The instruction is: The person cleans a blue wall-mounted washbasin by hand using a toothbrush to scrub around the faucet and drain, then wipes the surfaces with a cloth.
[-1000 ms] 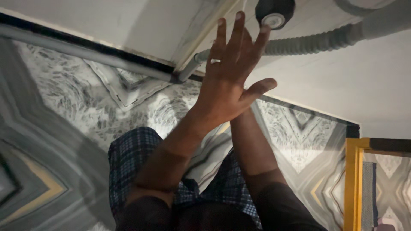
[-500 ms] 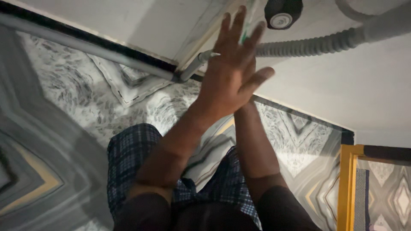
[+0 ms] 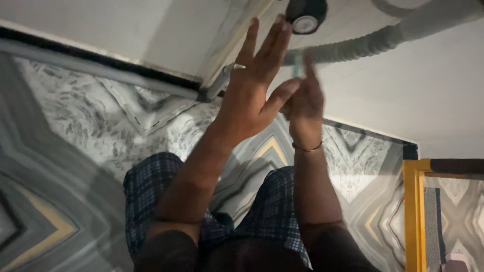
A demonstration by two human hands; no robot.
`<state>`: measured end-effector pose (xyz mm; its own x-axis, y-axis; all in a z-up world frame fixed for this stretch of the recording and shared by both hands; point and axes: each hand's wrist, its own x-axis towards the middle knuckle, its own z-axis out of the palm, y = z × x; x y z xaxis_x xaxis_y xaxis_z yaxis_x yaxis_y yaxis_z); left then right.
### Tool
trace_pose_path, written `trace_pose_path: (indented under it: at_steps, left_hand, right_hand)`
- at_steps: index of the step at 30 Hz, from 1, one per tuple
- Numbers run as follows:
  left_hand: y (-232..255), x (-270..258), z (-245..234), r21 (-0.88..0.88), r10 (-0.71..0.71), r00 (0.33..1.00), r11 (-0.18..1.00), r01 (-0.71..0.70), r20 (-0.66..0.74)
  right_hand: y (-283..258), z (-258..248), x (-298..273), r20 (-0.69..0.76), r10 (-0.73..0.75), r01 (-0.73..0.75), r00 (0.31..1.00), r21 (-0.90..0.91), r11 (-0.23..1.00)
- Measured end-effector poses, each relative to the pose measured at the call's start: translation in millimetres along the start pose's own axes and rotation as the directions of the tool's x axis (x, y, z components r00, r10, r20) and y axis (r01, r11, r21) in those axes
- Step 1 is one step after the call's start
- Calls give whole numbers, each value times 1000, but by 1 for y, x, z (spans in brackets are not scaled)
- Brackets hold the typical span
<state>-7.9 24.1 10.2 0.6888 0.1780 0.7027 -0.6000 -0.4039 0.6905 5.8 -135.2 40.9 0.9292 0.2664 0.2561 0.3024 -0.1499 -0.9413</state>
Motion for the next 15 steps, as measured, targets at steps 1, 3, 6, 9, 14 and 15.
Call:
trace_pose_path:
  at_steps: [1,3,6,9,14,15]
  left_hand:
    - [3,-1,1,-21,5,1000,1000,-5,-3]
    - [2,0,3,-41,7,1000,999,-6,6]
    - [1,-3,3,-30,-11,999,999,12,38]
    - [3,-3,3,-14,-4,999,1000,4,37]
    - [-1,-5,2,61,76,996,995,-78,45]
    - [-1,-4,1,88,93,994,991,-98,50]
  right_hand:
    - [-1,-2,-2,14,64,-63,998,-50,997]
    - [4,-4,-4,-74,-81,76,994,-71,995]
    - [1,-21,-5,-168,-333,304,928,-178,936]
    - [-25,-55,3,-196,-522,422,830,-393,817]
    - [-62,-107,6,-29,-647,395,762,-771,499]
    - [-65,-113,7,35,-637,380,770,-827,415]
